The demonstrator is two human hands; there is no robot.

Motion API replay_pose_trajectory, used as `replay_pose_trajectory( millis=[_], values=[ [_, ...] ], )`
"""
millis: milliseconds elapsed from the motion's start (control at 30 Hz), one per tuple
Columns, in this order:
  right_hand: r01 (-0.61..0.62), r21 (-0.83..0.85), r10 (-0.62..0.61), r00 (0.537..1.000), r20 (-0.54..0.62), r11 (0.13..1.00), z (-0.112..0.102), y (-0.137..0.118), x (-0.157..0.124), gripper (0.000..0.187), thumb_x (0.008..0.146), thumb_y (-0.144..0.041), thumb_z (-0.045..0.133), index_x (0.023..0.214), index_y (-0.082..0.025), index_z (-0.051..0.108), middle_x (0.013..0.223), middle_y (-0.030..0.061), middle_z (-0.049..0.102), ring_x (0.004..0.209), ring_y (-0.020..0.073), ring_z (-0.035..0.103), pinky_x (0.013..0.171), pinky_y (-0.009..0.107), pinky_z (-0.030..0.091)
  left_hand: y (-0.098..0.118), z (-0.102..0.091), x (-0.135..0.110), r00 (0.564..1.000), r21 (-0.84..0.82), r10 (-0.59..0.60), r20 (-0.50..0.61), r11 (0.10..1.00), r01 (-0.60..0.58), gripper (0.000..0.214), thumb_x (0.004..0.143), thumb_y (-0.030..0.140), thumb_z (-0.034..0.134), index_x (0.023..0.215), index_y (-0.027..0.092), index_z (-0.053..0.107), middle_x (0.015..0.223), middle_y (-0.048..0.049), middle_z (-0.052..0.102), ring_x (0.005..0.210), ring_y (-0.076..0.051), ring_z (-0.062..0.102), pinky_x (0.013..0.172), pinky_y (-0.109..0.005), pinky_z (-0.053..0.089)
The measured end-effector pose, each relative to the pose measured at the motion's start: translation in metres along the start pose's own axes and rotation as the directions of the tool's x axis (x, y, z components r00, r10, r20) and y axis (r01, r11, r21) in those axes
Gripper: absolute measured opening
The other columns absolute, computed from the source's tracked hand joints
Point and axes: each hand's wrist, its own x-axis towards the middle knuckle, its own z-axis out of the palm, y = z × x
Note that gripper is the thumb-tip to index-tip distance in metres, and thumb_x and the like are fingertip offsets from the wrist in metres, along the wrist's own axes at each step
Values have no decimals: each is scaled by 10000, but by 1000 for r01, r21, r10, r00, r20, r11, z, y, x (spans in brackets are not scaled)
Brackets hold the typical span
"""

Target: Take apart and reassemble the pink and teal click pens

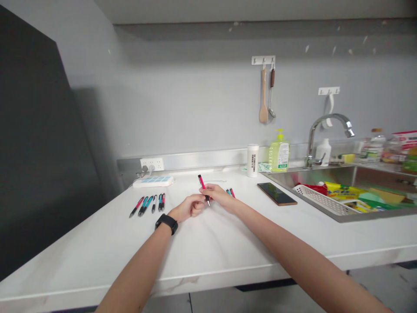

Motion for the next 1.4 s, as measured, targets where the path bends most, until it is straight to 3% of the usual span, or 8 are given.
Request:
replay_pose_trajectory(
  millis=[267,433,667,933,1133,1300,1400],
  values=[
    [-3,88,4,1000,-12,996,-4,-9,-3,267,626,-379,709,759,-176,599,702,-29,537,637,89,482,593,228,346,8,2,-17,999,115,7,-49,993,-1,259,704,299,684,798,158,487,507,125,128,408,-27,52,379,-209,30],
    [-3,151,-7,998,60,989,-5,-10,-5,254,623,-275,705,848,-192,624,740,-30,557,664,88,507,599,220,354,8,2,-16,998,141,7,-63,990,2,273,699,308,690,831,139,521,486,130,176,394,-22,74,385,-220,31],
    [18,177,-48,985,167,984,-6,-8,-4,326,590,-235,723,875,-194,571,651,-51,588,521,83,505,583,243,362,8,1,-15,998,145,8,-56,989,0,268,712,282,670,883,128,533,504,121,188,404,-27,74,383,-216,38],
    [-25,143,16,998,63,989,-11,-6,-2,263,593,-174,660,840,-193,573,774,-14,639,714,107,543,608,222,343,6,-7,-9,998,-36,-51,-25,998,50,262,725,259,588,687,199,336,515,106,115,404,-34,54,378,-190,34],
    [-9,104,7,1000,17,995,-13,-2,0,253,586,-231,713,814,-191,610,722,-35,596,633,79,485,588,215,335,7,-7,-8,998,26,-58,-18,998,59,199,735,260,603,743,169,426,519,109,126,405,-28,62,370,-181,41],
    [-38,178,32,999,36,983,-13,-6,-4,443,565,-151,696,979,-216,555,863,-5,666,701,102,541,631,233,367,6,-8,-8,999,63,-42,-30,997,44,192,708,253,633,768,150,483,510,112,127,397,-24,76,373,-181,47],
    [-17,179,11,999,32,984,-13,-8,-5,367,605,-217,713,930,-202,546,880,8,669,652,86,514,628,233,373,5,-8,-9,999,46,-30,-24,998,31,176,706,256,619,759,147,491,516,105,128,397,-28,84,373,-180,57]
  ],
)
